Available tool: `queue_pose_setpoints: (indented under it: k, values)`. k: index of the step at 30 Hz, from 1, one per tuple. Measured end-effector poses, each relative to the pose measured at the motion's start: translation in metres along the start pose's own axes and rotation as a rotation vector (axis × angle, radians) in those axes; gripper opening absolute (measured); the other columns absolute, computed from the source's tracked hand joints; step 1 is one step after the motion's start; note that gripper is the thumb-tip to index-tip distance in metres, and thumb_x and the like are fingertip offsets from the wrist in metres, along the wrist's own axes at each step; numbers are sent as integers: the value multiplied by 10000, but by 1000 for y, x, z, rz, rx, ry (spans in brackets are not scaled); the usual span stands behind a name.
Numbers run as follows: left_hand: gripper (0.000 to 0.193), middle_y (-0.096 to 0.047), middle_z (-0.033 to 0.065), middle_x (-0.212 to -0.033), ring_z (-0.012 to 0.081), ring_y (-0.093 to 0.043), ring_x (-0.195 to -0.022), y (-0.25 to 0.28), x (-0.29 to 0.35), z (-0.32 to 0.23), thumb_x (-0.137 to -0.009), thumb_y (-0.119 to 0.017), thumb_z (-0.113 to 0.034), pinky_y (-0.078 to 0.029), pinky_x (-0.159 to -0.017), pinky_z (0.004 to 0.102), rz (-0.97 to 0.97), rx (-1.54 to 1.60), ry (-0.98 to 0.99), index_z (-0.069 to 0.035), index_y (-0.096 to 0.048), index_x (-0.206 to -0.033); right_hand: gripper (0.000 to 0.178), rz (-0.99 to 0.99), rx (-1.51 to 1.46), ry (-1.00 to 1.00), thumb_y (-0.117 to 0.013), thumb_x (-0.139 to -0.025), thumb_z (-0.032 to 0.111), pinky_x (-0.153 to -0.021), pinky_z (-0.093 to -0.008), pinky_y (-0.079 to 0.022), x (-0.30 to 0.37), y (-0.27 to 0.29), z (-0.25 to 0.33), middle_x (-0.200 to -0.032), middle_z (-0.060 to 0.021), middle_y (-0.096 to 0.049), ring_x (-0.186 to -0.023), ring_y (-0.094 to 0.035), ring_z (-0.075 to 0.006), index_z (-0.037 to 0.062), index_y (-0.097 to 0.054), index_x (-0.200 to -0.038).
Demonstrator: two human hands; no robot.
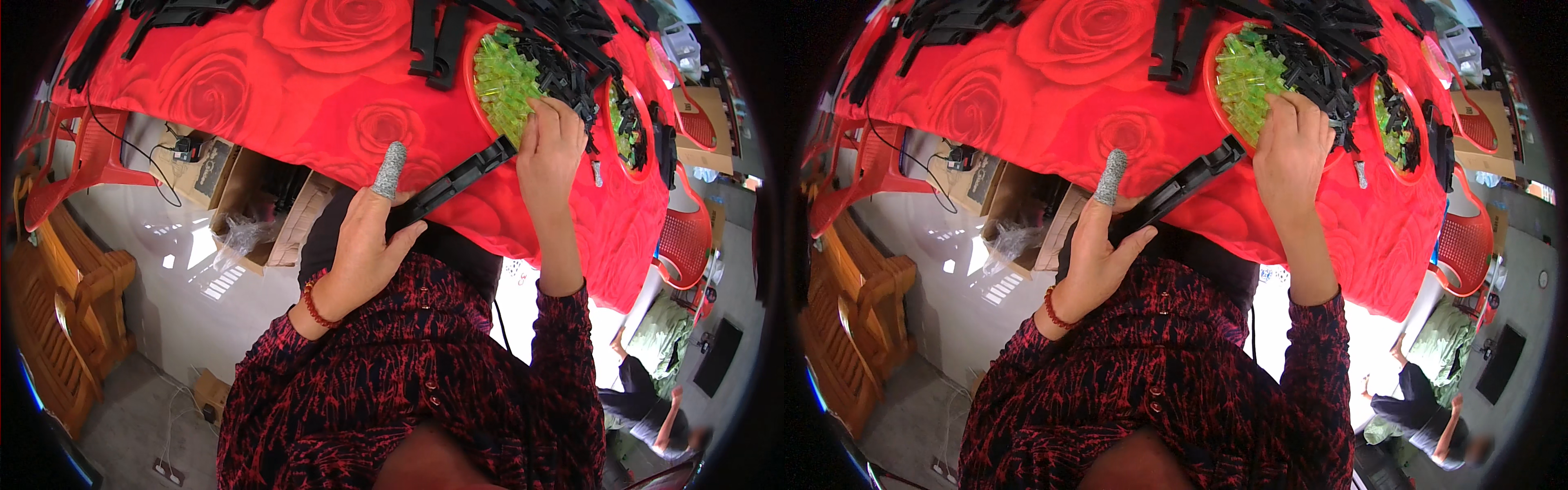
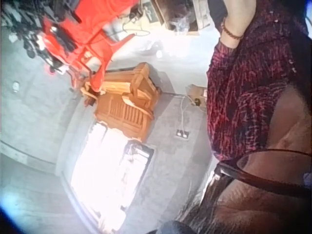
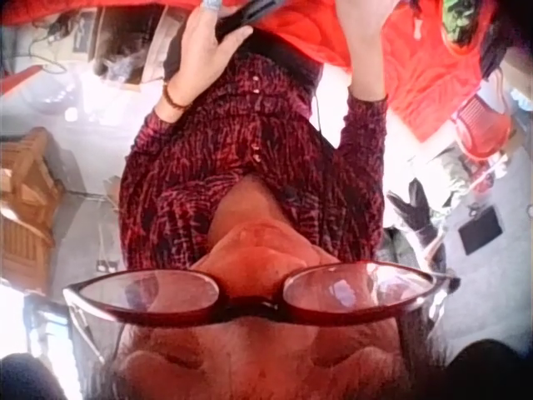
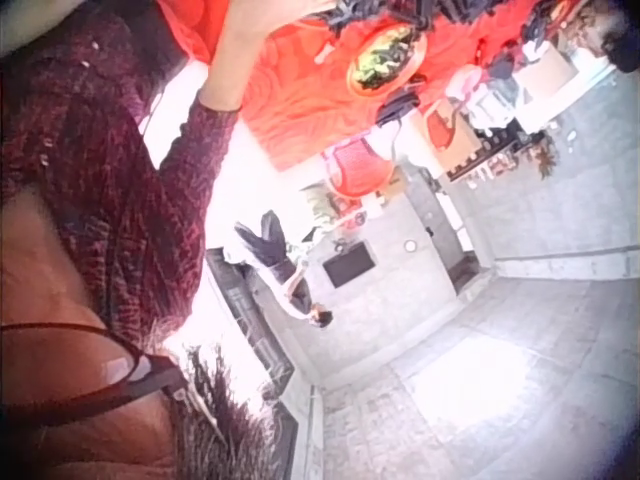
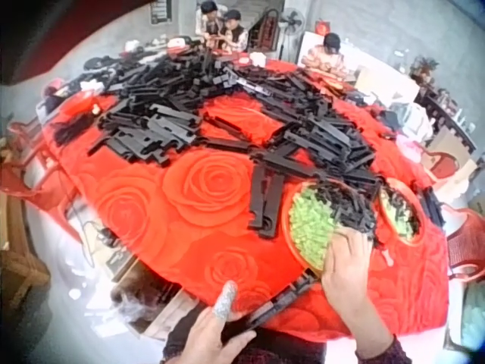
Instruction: The person assembles small plastic parts by hand, joining tiny green pieces to black plastic parts.
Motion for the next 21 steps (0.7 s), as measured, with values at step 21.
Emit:
queue_pose_setpoints:
  k: [21]
  values:
    - [186, -614, 0, -957, 54, -553, -898, -53, 42, 10, -1010, -570, -98, -464, -825, 226, 392, 514, 378, 17, -590, -1155, 412, 405, -1183, -446, -332, -1102, 272, -813, -268, -470, 63, 24, 70, -959, -49, -565, -829, -607, -121, -18, -445, -1371]
Point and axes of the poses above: each hand's wrist, its own x-axis away from the middle knuckle, its own y-axis out of the back of the hand, z = x × y, the point moved 6 cm from there along -x, towards the middle knuckle
